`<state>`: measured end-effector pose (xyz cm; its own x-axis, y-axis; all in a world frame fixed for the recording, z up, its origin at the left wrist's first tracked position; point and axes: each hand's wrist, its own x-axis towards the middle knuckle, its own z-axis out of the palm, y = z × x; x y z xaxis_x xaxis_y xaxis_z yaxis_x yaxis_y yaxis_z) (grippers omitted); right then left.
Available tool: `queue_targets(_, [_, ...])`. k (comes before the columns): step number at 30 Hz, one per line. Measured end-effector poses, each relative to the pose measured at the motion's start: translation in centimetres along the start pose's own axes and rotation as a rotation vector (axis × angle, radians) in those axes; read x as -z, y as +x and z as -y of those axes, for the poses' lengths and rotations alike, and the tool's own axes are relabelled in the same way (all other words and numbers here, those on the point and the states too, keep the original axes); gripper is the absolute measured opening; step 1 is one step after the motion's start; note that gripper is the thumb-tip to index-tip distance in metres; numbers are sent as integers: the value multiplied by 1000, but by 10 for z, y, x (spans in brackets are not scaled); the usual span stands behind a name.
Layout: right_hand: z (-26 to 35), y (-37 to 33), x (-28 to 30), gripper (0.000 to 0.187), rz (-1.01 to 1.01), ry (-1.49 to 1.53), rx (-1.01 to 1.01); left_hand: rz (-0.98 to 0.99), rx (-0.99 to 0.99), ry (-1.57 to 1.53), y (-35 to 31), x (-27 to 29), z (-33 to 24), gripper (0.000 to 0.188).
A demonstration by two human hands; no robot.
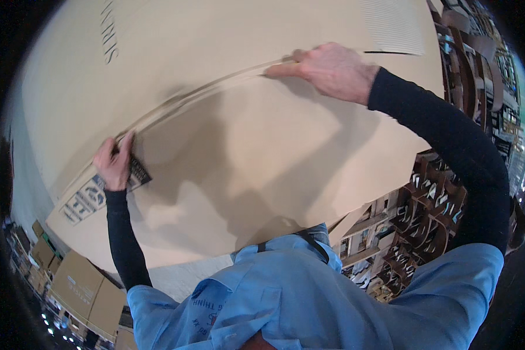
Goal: The person secures a large cardboard box on a wooden pallet using a yellow plastic strap, wrapping it around the box and tying a knot. They then place a small cardboard piece on top of the strap and later use a utility knife to cut open another large cardboard box.
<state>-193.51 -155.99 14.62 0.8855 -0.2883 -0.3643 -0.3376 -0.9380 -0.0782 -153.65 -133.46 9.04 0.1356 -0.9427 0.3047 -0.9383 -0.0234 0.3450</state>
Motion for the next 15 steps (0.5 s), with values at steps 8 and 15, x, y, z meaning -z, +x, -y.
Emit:
queue_targets(8, [-76, -88, 5, 62, -13, -143, -14, -33, 114, -40, 11, 29, -30, 32])
queue_targets(15, [-81, -79, 71, 43, 122, 84, 127, 139, 207, 0, 19, 47, -25, 38])
